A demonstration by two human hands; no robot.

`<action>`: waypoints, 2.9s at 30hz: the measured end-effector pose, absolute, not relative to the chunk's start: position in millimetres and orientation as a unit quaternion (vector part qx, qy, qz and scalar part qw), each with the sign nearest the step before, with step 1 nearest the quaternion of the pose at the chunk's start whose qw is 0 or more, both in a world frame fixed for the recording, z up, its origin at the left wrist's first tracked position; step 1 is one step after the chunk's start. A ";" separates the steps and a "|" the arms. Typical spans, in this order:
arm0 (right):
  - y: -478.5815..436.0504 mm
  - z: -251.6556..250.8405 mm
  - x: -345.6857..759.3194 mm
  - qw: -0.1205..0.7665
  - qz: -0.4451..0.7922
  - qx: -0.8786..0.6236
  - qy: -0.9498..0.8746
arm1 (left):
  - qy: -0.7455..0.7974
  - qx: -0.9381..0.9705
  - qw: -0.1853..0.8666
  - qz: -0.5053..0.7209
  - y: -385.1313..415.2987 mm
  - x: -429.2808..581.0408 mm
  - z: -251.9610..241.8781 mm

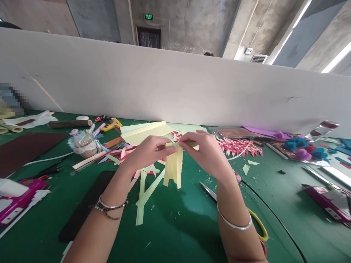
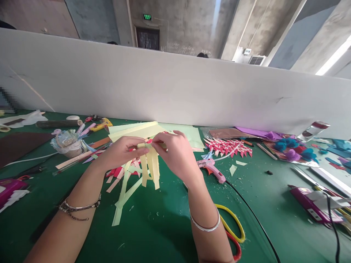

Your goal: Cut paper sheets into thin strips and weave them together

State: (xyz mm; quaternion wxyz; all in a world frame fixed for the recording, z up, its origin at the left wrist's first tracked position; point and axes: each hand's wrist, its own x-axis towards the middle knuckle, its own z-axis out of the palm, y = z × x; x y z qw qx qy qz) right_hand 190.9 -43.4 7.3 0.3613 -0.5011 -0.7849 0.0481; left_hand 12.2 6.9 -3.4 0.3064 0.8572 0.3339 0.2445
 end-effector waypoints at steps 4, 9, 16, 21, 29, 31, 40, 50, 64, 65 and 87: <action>-43.5 6.2 192.4 0.352 0.051 -0.498 -0.791 | 0.318 0.858 0.311 0.258 6.6 7.5 -1.5; -48.0 8.6 197.5 0.336 0.055 -0.505 -0.793 | 0.323 0.860 0.299 0.259 -1.9 11.0 2.7; -65.7 16.4 205.2 0.293 0.053 -0.510 -0.807 | 0.358 0.826 0.357 0.251 -23.7 14.6 2.2; -81.4 17.7 206.8 0.271 0.036 -0.515 -0.812 | 0.368 0.827 0.341 0.253 -40.2 9.4 -6.1; -104.1 33.2 224.4 0.160 0.064 -0.429 -0.887 | 0.347 0.826 0.403 0.186 -86.8 3.7 -13.6; -105.5 38.1 228.5 0.118 0.080 -0.401 -0.905 | 0.336 0.818 0.436 0.166 -100.6 -1.1 -21.7; -70.0 -33.3 168.7 -0.050 0.177 -0.287 -0.940 | 0.425 0.735 0.494 0.185 -130.6 -34.6 -85.1; -59.5 -91.4 128.2 -0.067 0.007 -0.224 -0.972 | 0.431 0.853 0.217 0.200 -145.9 -42.6 -126.8; -78.8 -94.8 154.5 0.051 0.030 -0.330 -0.942 | 0.321 0.937 0.062 0.122 -141.4 -45.5 -138.3; -84.6 -94.4 161.8 0.066 0.051 -0.357 -0.930 | 0.320 0.937 0.066 0.124 -141.0 -45.9 -138.6; -147.9 -138.3 194.4 0.108 0.005 -0.467 -0.877 | 0.292 0.949 0.080 0.090 -136.5 -49.9 -138.9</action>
